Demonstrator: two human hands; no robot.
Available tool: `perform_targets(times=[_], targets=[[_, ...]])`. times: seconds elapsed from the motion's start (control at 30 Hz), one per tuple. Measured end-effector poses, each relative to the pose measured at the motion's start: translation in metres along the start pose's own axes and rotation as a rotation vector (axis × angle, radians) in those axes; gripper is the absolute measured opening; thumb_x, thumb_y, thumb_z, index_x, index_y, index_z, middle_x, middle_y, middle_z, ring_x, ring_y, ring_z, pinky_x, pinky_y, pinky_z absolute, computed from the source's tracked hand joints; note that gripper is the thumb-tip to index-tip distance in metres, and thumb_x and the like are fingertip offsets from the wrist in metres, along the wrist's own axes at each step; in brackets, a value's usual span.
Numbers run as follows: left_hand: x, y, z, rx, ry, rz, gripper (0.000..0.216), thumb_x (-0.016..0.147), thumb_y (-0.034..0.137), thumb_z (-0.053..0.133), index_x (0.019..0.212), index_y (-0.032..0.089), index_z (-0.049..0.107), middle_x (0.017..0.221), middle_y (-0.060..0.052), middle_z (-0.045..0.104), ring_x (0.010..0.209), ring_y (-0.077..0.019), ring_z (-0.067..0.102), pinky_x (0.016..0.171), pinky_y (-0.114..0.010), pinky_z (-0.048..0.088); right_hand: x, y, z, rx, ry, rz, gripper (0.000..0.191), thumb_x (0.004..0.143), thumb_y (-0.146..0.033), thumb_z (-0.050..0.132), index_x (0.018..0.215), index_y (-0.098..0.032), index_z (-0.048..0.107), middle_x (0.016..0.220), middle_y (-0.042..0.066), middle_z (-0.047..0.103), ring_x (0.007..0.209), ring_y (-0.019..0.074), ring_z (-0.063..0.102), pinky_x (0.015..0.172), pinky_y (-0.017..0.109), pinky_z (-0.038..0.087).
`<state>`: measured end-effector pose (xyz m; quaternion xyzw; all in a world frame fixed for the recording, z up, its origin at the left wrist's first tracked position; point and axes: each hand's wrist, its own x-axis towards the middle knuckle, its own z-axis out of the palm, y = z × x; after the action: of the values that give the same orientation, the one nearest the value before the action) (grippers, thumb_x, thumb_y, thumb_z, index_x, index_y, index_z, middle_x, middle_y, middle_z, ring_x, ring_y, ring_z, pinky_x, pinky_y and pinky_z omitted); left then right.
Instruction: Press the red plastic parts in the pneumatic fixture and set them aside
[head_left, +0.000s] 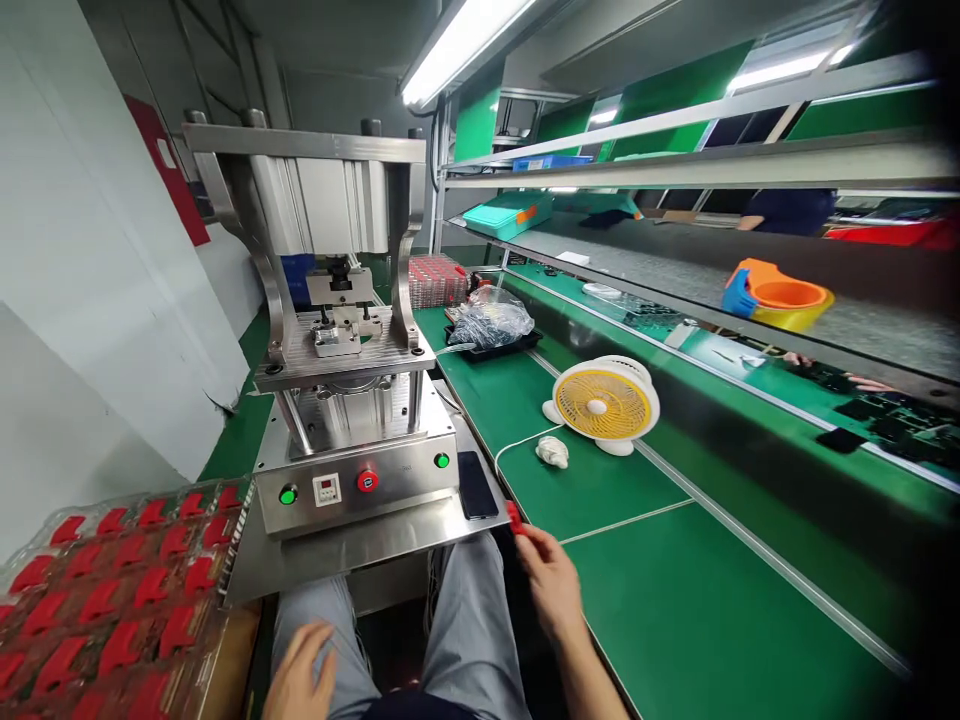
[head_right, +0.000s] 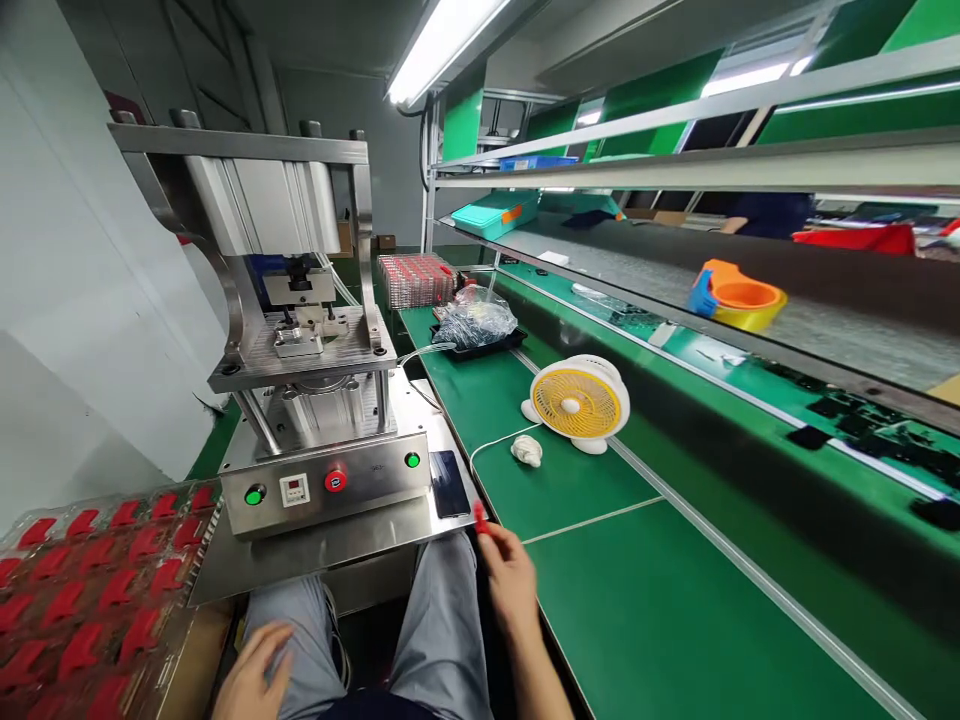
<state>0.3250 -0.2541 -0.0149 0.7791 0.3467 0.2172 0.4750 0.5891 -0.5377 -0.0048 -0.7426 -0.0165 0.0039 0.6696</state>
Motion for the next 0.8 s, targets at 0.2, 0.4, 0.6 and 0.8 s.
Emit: perform_targets(times=[0.2, 0.4, 0.6, 0.8], targets=[[0.021, 0.086, 0.054, -0.435, -0.174, 0.049, 0.053, 0.076, 0.057, 0.074, 0.124, 0.033, 0.069, 0.129, -0.011, 0.074, 0.121, -0.0301, 0.071, 0.104, -0.043, 0.06, -0.081, -0.049, 0.115, 0.345, -0.486, -0.198, 0.044, 0.086, -0.063, 0.078, 0.104, -0.023, 0.074, 0.094, 0.007, 0.07, 0.083, 0.0263, 0.065, 0.076, 0.037, 0.055], [0.022, 0.104, 0.058, -0.468, -0.122, 0.072, 0.052, 0.079, 0.061, 0.073, 0.12, 0.029, 0.07, 0.13, -0.011, 0.074, 0.12, -0.0308, 0.071, 0.103, -0.043, 0.061, -0.093, -0.064, 0.124, 0.401, -0.571, -0.338, 0.028, 0.093, -0.051, 0.076, 0.107, -0.027, 0.074, 0.107, 0.008, 0.069, 0.095, 0.026, 0.064, 0.082, 0.037, 0.054], [0.037, 0.098, 0.047, -0.364, -0.06, 0.145, 0.043, 0.082, 0.058, 0.072, 0.117, 0.032, 0.074, 0.122, -0.007, 0.078, 0.114, -0.0292, 0.074, 0.098, -0.042, 0.064, -0.091, -0.063, 0.119, 0.343, -0.697, -0.397, 0.035, 0.1, -0.045, 0.068, 0.134, -0.036, 0.068, 0.14, 0.01, 0.056, 0.1, 0.0257, 0.065, 0.083, 0.039, 0.056], [0.12, 0.172, -0.037, 0.085, 0.221, 0.732, 0.03, 0.091, 0.044, 0.065, 0.114, 0.03, 0.078, 0.12, -0.005, 0.078, 0.111, -0.0232, 0.074, 0.106, -0.041, 0.06, -0.084, -0.044, 0.111, 0.277, -0.744, -0.298, 0.034, 0.1, -0.05, 0.066, 0.127, -0.03, 0.07, 0.107, 0.008, 0.071, 0.089, 0.0248, 0.067, 0.083, 0.038, 0.055]])
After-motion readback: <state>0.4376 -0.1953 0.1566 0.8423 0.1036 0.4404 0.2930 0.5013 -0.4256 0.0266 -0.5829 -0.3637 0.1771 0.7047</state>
